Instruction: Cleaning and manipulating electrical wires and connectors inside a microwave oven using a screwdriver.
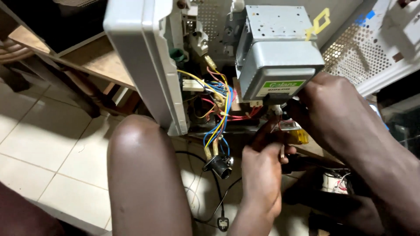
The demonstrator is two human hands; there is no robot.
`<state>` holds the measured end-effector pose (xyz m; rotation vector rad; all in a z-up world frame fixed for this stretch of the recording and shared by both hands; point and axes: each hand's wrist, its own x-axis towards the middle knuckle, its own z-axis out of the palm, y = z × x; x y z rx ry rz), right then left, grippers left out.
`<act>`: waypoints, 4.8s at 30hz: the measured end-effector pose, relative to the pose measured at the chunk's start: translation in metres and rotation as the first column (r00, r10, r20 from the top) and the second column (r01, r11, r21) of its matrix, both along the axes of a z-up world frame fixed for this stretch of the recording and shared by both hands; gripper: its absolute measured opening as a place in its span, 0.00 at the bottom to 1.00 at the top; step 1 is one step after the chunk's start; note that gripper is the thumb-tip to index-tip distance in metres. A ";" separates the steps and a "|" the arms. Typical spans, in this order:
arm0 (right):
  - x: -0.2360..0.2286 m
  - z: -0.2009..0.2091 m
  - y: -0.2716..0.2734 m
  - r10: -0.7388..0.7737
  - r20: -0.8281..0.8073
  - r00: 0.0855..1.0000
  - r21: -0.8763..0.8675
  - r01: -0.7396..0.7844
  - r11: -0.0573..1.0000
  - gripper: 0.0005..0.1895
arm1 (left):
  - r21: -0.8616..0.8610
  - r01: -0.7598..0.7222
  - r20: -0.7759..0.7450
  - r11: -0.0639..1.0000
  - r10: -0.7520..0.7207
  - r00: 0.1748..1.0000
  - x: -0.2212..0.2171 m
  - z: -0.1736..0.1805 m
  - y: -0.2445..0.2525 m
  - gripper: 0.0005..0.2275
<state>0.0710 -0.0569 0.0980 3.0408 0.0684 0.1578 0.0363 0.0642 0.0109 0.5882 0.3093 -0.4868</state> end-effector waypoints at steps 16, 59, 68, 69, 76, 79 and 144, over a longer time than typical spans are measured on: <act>0.023 0.007 0.015 -0.086 -0.089 0.992 0.271 0.107 0.956 0.19 | -0.522 -0.100 -0.234 0.847 -0.029 0.972 -0.005 -0.020 -0.013 0.05; 0.004 0.026 0.038 -0.430 -0.202 0.880 0.211 0.468 0.858 0.11 | -0.098 0.051 0.019 0.994 -0.049 0.999 -0.001 -0.019 -0.015 0.15; -0.004 0.034 0.047 -0.377 -0.239 0.895 0.212 0.427 0.879 0.14 | -0.336 0.064 -0.014 0.940 -0.073 0.997 -0.001 -0.028 -0.017 0.15; -0.004 0.032 0.046 -0.358 -0.248 0.900 0.281 0.420 0.863 0.19 | -0.411 0.062 -0.003 0.910 -0.069 0.998 -0.001 -0.030 -0.020 0.15; 0.008 0.005 0.028 -0.048 0.029 0.998 0.365 0.034 0.930 0.22 | -0.423 0.038 -0.022 0.905 -0.052 0.998 0.000 -0.038 -0.024 0.15; 0.018 0.006 0.034 -0.291 -0.199 0.936 0.376 0.347 0.859 0.26 | -0.453 -0.001 -0.067 0.891 -0.032 0.997 -0.001 -0.036 -0.021 0.14; 0.007 -0.049 0.012 0.009 0.191 0.982 0.322 -0.072 0.944 0.21 | 0.321 0.037 0.162 0.946 -0.093 0.982 0.002 -0.010 0.001 0.19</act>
